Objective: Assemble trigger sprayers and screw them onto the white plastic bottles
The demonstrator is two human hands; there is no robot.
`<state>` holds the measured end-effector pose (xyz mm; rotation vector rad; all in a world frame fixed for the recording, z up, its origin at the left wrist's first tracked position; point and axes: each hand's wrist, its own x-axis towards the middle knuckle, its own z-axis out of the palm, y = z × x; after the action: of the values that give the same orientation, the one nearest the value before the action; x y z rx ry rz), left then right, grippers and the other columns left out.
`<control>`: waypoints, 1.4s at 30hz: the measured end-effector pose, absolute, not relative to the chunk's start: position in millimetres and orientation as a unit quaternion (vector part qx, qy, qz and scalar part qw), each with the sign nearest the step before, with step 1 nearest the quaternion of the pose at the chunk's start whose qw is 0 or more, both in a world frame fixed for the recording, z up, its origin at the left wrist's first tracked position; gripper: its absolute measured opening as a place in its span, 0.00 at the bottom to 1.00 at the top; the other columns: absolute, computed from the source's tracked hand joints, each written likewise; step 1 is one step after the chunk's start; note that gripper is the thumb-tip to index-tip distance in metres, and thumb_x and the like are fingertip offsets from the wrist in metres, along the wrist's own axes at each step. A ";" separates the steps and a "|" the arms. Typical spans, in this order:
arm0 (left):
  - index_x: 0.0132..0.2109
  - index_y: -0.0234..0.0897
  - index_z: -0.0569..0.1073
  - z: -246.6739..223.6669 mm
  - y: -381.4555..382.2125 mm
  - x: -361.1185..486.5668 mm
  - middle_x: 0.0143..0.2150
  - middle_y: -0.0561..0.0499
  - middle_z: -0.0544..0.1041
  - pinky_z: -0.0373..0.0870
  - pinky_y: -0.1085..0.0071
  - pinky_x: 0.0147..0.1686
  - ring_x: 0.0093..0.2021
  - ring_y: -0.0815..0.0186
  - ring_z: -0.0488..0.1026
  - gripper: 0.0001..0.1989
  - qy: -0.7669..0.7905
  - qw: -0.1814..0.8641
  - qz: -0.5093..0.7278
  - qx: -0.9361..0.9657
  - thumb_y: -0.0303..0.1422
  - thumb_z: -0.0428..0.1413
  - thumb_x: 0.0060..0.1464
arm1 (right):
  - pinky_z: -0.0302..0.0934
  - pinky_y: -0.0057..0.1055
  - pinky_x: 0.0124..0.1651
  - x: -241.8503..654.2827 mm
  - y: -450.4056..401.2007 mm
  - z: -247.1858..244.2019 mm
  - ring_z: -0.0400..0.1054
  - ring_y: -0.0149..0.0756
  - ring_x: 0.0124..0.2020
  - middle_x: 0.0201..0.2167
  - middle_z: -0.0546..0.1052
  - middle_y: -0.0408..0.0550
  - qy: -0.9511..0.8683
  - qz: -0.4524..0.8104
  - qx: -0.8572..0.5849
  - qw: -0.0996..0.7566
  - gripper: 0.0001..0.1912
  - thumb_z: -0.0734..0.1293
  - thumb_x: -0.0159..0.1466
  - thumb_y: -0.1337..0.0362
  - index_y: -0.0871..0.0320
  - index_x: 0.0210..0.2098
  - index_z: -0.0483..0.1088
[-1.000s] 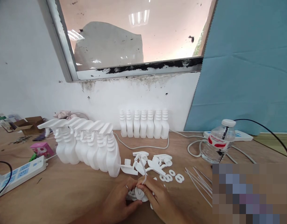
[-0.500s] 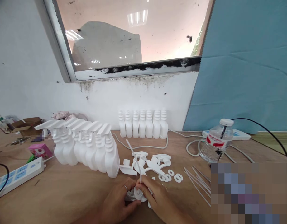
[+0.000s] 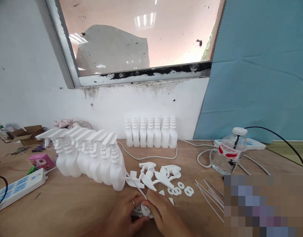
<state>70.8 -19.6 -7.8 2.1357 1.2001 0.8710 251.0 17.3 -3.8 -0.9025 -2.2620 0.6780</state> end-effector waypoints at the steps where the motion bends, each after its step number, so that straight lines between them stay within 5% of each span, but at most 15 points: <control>1: 0.53 0.45 0.69 -8.2 -19.5 71.1 0.48 0.50 0.72 0.65 0.69 0.49 0.46 0.62 0.69 0.21 0.443 0.267 0.324 0.792 0.31 0.57 0.51 | 0.59 0.29 0.34 250.9 17.4 -4.5 0.66 0.34 0.30 0.27 0.71 0.45 -0.854 0.252 -0.340 0.304 0.14 0.53 0.69 0.61 0.56 0.29 0.62; 10: 0.51 0.45 0.69 -12.4 -21.1 74.2 0.49 0.52 0.73 0.64 0.69 0.51 0.48 0.63 0.69 0.18 0.450 0.256 0.333 0.788 0.30 0.56 0.52 | 0.60 0.28 0.33 244.1 13.7 1.0 0.66 0.33 0.29 0.26 0.71 0.44 -0.854 0.229 -0.330 0.330 0.17 0.55 0.68 0.61 0.57 0.26 0.64; 15: 0.62 0.46 0.53 -5.5 -29.3 72.6 0.49 0.51 0.73 0.65 0.68 0.49 0.47 0.63 0.71 0.32 0.476 0.261 0.335 0.770 0.32 0.57 0.53 | 0.65 0.29 0.36 263.0 14.2 2.1 0.69 0.34 0.31 0.30 0.74 0.45 -0.834 0.244 -0.337 0.361 0.10 0.59 0.66 0.59 0.56 0.38 0.70; 19: 0.62 0.45 0.51 12.4 -34.6 82.5 0.45 0.52 0.73 0.67 0.69 0.45 0.44 0.65 0.71 0.33 0.472 0.270 0.358 0.759 0.33 0.57 0.53 | 0.68 0.32 0.41 296.5 11.4 -4.5 0.72 0.36 0.38 0.44 0.73 0.50 -0.826 0.098 -0.344 0.435 0.21 0.62 0.64 0.65 0.52 0.57 0.59; 22: 0.58 0.41 0.57 29.8 -29.6 102.0 0.48 0.49 0.71 0.69 0.71 0.42 0.42 0.65 0.71 0.28 0.464 0.291 0.379 0.746 0.35 0.58 0.52 | 0.66 0.36 0.49 316.4 12.0 -4.6 0.67 0.40 0.52 0.55 0.67 0.52 -0.862 -0.047 -0.265 0.430 0.28 0.60 0.62 0.73 0.46 0.59 0.58; 26: 0.43 0.35 0.69 47.6 -9.9 132.6 0.50 0.45 0.69 0.69 0.70 0.40 0.38 0.67 0.72 0.14 0.411 0.317 0.379 0.766 0.38 0.59 0.51 | 0.65 0.39 0.50 333.7 21.3 1.9 0.65 0.42 0.54 0.57 0.66 0.52 -0.877 -0.140 -0.240 0.393 0.30 0.58 0.61 0.75 0.45 0.59 0.61; 30: 0.54 0.37 0.64 55.1 29.3 153.0 0.38 0.49 0.75 0.68 0.76 0.30 0.32 0.69 0.72 0.29 0.337 0.408 0.415 0.740 0.39 0.63 0.47 | 0.65 0.40 0.50 359.4 37.0 2.6 0.67 0.43 0.51 0.53 0.70 0.55 -0.849 -0.154 -0.275 0.424 0.23 0.58 0.62 0.70 0.52 0.56 0.65; 34: 0.50 0.37 0.67 63.0 94.3 154.7 0.42 0.47 0.74 0.70 0.74 0.35 0.39 0.66 0.73 0.14 0.539 0.208 0.614 0.538 0.34 0.54 0.57 | 0.63 0.43 0.52 386.2 48.5 3.2 0.66 0.44 0.53 0.52 0.69 0.56 -0.801 -0.148 -0.350 0.463 0.23 0.58 0.61 0.73 0.55 0.55 0.62; 38: 0.56 0.35 0.63 64.7 157.8 137.7 0.57 0.41 0.63 0.62 0.64 0.55 0.57 0.61 0.63 0.20 0.634 0.116 0.647 0.407 0.22 0.48 0.56 | 0.64 0.44 0.52 398.2 53.8 5.4 0.65 0.45 0.52 0.50 0.68 0.57 -0.781 -0.159 -0.365 0.482 0.23 0.59 0.59 0.73 0.56 0.54 0.61; 42: 0.51 0.33 0.68 47.4 186.8 119.8 0.58 0.40 0.63 0.60 0.59 0.57 0.59 0.57 0.61 0.14 0.701 0.069 0.622 0.341 0.24 0.50 0.58 | 0.64 0.44 0.51 399.2 54.5 3.3 0.66 0.45 0.51 0.48 0.70 0.56 -0.780 -0.161 -0.362 0.484 0.22 0.58 0.59 0.74 0.56 0.52 0.64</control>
<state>119.8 186.8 47.4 1.0273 2.1102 1.8733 399.2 54.5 3.3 -0.8827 -1.9007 -0.3925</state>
